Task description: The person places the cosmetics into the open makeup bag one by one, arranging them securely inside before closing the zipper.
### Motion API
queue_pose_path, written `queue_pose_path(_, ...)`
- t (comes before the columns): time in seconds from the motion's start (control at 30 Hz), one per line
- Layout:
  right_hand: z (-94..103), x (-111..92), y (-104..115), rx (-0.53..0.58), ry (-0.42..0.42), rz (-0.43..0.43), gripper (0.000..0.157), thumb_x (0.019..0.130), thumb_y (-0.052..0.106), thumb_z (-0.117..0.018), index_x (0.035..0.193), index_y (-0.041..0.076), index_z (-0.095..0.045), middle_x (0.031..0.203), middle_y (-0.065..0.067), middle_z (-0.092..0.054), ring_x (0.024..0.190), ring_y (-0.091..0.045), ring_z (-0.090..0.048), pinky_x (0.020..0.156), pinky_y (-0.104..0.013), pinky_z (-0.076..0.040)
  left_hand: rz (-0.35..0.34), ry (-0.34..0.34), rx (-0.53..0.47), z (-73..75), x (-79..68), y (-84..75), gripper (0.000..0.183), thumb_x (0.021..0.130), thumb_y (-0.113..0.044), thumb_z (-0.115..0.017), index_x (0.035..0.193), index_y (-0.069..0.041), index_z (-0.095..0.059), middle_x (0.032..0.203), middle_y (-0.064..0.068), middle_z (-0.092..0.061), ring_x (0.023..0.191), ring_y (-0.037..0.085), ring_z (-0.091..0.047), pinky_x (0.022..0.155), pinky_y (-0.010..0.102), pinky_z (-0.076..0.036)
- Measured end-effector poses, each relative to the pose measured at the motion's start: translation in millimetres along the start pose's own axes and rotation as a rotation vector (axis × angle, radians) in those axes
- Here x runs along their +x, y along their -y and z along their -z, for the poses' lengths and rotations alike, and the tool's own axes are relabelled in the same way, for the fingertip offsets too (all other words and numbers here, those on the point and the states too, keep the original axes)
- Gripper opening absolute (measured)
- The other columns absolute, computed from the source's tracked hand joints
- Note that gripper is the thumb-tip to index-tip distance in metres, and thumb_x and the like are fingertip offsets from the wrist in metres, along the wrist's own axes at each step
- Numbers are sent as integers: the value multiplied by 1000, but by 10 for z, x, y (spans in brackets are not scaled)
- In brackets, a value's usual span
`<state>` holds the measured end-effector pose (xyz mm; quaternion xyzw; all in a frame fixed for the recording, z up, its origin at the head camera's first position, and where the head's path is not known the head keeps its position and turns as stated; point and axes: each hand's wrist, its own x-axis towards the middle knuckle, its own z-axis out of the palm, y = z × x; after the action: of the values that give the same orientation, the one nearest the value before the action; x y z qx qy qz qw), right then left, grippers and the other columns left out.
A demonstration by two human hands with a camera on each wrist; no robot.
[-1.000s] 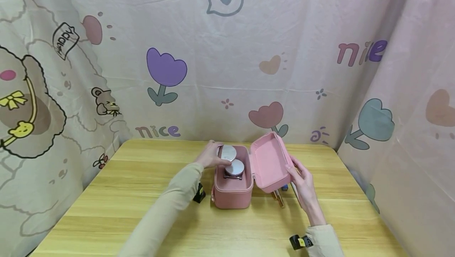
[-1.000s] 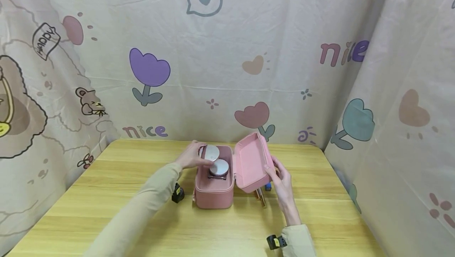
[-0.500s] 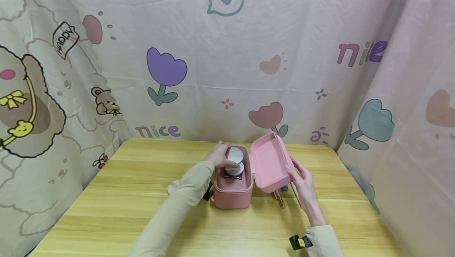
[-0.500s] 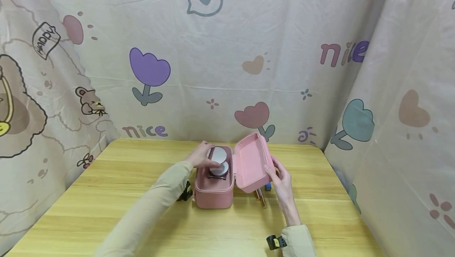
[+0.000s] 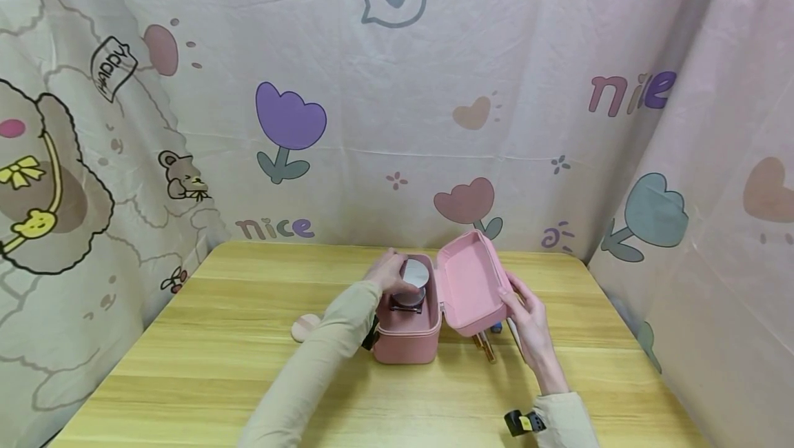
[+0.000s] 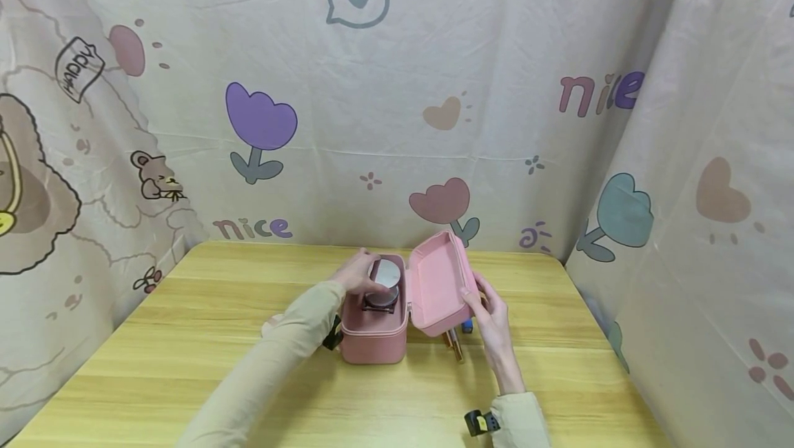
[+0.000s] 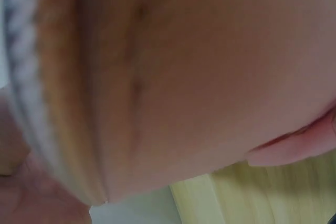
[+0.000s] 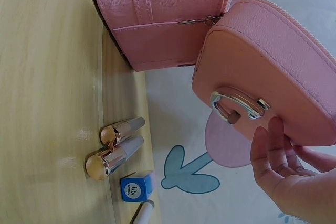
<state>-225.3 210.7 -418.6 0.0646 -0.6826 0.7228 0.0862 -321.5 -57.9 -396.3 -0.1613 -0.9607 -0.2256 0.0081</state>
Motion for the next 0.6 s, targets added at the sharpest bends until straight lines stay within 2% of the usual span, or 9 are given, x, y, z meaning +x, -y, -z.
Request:
queue_pose_path(0.4,-1,5,-1,4,0,0,57,103,15,-53,153,-6,-33,128,10,-55,111,0,-62,93,-14,-55,9,18,103,-49,34,-16,66,73,-34,-88,125,-1,-63,117,15,-59,110,29,-57,107,44,-47)
queue_pose_path(0.6,-2,6,1,3,1,-1,57,103,15,-53,153,-6,-33,130,8,-53,111,0,-62,94,-14,-55,24,39,65,-77,55,5,81,73,-38,-88,138,-2,-56,132,17,-56,124,33,-54,116,44,-42)
